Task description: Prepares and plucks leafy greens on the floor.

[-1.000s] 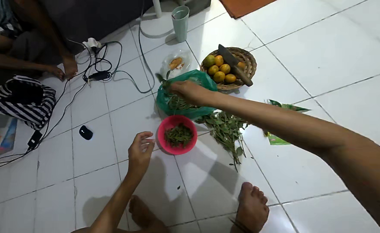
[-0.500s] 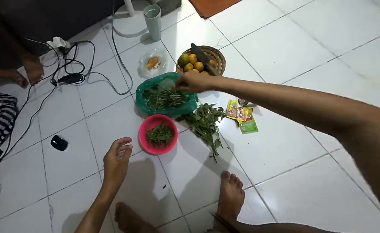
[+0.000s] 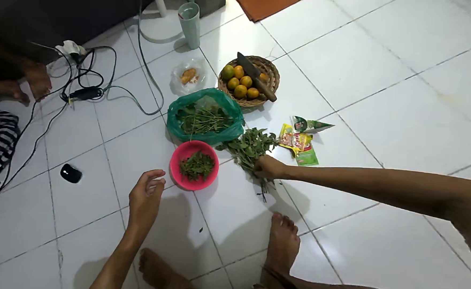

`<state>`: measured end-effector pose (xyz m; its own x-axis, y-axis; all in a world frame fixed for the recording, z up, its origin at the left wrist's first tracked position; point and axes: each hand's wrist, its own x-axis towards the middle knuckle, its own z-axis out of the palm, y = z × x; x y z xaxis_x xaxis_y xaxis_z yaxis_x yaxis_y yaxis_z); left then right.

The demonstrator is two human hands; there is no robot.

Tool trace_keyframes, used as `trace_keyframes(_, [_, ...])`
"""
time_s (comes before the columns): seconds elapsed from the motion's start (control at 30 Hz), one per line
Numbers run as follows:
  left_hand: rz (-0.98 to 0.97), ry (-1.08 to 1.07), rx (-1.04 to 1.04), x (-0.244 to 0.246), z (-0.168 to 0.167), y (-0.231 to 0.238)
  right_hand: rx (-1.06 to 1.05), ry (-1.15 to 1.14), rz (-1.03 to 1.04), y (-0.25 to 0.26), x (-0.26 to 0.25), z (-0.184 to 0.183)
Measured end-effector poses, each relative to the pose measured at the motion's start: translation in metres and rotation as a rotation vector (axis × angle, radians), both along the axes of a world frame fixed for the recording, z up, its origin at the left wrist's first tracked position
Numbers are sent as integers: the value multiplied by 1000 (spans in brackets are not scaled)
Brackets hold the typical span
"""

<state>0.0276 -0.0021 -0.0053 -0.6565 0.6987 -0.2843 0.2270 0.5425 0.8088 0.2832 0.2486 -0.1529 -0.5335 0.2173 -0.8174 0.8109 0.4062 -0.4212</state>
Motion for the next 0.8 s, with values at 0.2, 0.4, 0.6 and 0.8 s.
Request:
trace_keyframes(0.2, [13,-15,-23,-1,-3,0,-94,3,-63,8,6,86])
trace_keyframes(0.4, [12,-23,-41,0,-3,1,-17,-1,-120,5,41,92])
trace_keyframes(0.6, [-19,-41,-68,4,3,3,-162,98,-291,-10,36,105])
trace_keyframes(0.8, [-417,-325,-270,16,16,9,-349,630,-476,-53,-5,139])
